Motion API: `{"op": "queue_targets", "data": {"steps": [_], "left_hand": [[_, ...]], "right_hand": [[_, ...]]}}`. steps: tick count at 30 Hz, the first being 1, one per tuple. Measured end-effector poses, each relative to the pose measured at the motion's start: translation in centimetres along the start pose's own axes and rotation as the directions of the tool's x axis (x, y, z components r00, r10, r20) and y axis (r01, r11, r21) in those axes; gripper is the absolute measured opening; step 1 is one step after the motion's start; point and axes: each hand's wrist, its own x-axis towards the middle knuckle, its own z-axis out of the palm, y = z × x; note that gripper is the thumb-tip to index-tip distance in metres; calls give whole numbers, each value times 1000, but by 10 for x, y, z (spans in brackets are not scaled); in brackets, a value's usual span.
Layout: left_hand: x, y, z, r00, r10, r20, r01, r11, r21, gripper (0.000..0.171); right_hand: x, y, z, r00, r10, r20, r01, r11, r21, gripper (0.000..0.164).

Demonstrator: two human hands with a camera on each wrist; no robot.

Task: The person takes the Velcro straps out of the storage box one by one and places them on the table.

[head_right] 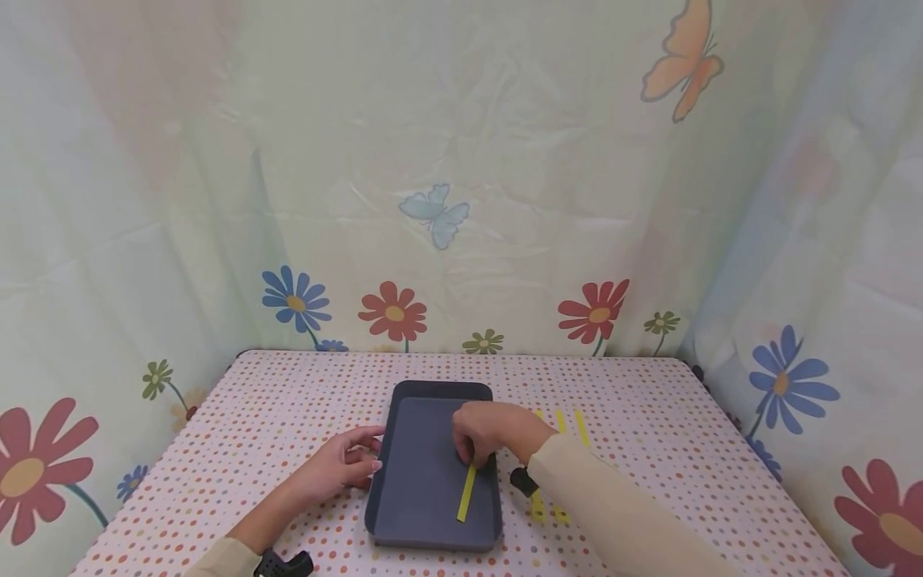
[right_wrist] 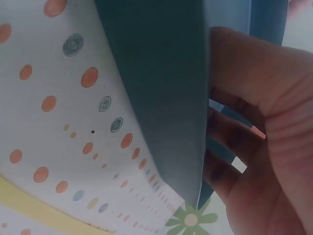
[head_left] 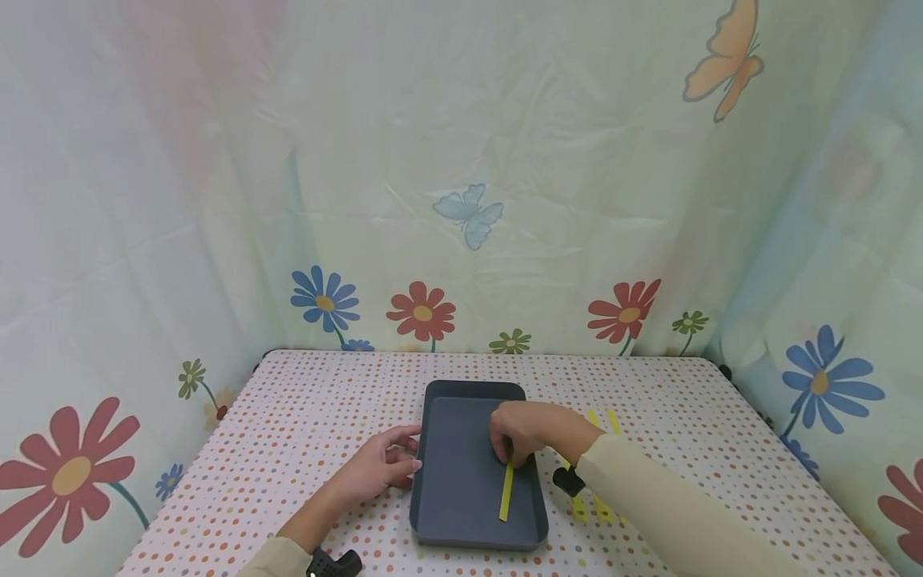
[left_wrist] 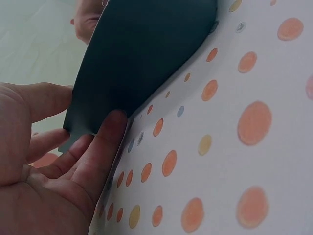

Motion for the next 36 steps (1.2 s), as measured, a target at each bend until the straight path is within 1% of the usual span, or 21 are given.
{"op": "queue_targets", "data": {"steps": [7, 15, 20, 23, 27, 31, 36], "left_hand": [[-1, 2, 0, 1000, -3, -1, 3, 1000, 4, 63], [1, 0, 1, 1000, -3, 1, 3, 1000, 1, 64], [0, 0, 1, 1000, -10, -1, 10, 1000, 3, 64], [0, 0, 1, 1000, -14, -3, 14, 1000, 5, 63], [0, 0, 1, 1000, -18, -9, 18, 1000, 17, 63], [1, -2, 0, 1000, -10, -11, 10, 1000, 29, 62], [2, -3, 0, 1000, -5, -4, 5, 1000, 16, 62]], "right_hand": [[0, -1, -2, 1000, 9, 9, -9, 1000, 16, 24], [-4, 0, -2, 1000, 17, 15, -18, 999, 51, 25], [-8, 0, -3, 1000, 9, 1, -9, 995, 103, 23], [-11, 0, -3, 1000, -15, -27, 19, 988, 154, 21], [-13, 1, -4, 994, -73, -87, 91, 970, 225, 17], [-12, 3, -6, 978, -142, -155, 178, 950, 255, 13], [-10, 6, -9, 960, -189, -207, 242, 931, 274, 11]]}}
